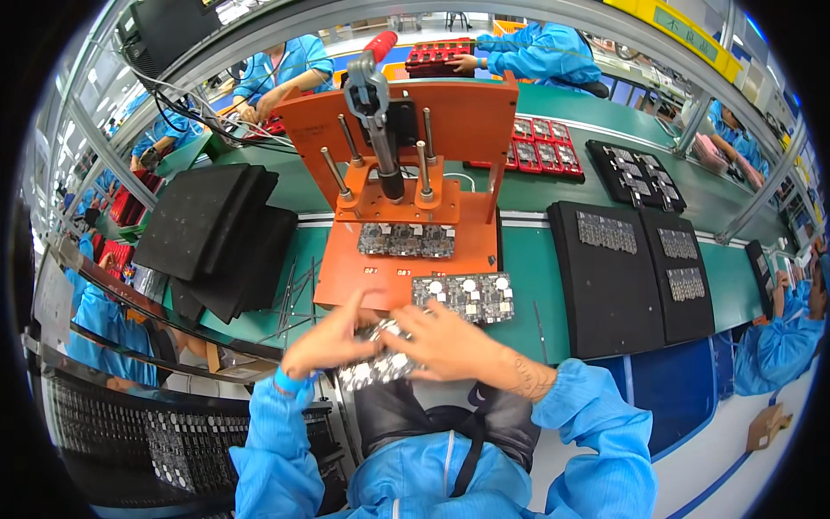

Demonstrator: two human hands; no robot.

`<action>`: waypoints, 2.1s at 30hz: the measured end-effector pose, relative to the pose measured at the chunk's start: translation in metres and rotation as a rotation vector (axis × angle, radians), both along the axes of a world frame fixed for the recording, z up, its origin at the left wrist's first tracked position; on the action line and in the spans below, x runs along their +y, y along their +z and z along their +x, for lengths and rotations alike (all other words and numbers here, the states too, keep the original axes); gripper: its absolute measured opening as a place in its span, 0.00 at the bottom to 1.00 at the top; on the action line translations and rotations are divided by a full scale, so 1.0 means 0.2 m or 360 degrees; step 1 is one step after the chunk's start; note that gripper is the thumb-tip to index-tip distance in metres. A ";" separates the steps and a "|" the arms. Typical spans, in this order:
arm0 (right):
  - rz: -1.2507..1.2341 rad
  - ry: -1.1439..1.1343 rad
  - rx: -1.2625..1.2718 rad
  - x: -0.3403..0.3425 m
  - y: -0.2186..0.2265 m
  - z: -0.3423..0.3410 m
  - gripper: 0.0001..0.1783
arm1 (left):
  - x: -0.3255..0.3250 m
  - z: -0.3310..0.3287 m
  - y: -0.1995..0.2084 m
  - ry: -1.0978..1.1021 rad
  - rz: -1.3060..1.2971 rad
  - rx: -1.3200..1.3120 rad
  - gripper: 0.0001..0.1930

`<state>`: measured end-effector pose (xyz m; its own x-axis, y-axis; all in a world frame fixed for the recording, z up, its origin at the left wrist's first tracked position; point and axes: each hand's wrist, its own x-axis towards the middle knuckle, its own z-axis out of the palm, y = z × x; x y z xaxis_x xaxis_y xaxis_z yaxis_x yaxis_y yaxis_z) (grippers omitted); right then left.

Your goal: The person loads circuit boards into a press fixture, pulls down the press lever by hand, and removes the boards. The person then separates the circuit boards by hand, placing them onto foam pads and into a storage rack.

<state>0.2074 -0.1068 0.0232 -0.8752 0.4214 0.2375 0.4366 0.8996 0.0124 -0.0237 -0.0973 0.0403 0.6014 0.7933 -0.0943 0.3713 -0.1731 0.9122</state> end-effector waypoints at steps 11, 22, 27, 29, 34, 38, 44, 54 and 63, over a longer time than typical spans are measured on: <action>-0.0777 -0.0851 0.0832 0.05 0.13 0.60 0.31 | 0.50 0.10 -0.17 0.0938 -0.0554 -0.0823 0.16; -0.0062 -0.0761 0.0153 0.35 -0.06 0.63 0.32 | 0.03 -0.04 -0.19 0.1227 -0.0759 -0.1139 0.19; -0.0048 -0.0613 0.0112 0.49 -0.03 0.21 0.30 | -0.53 -0.06 -0.32 0.1634 -0.0747 -0.1339 0.26; 0.0014 -0.0471 0.0277 0.57 -0.06 0.09 0.28 | -0.66 0.02 -0.37 0.1677 -0.0781 -0.1433 0.24; -0.0530 -0.0624 0.0183 0.64 0.01 -0.04 0.27 | -0.84 0.15 -0.41 0.1697 -0.0877 -0.1428 0.19; -0.0439 -0.0454 0.0262 0.65 0.01 0.02 0.29 | -0.88 0.14 -0.43 0.1707 -0.0867 -0.1396 0.20; -0.0745 -0.0766 -0.0103 0.61 0.09 0.00 0.30 | -0.89 0.14 -0.43 0.1642 -0.0877 -0.1379 0.18; 0.0703 0.0966 0.0241 0.15 0.28 -0.22 0.14 | -0.85 0.12 -0.48 0.1439 -0.1105 -0.1460 0.08; -0.0218 -0.0770 0.1706 0.82 1.13 -0.09 0.20 | -0.83 0.12 -0.46 0.1390 -0.0815 -0.1281 0.09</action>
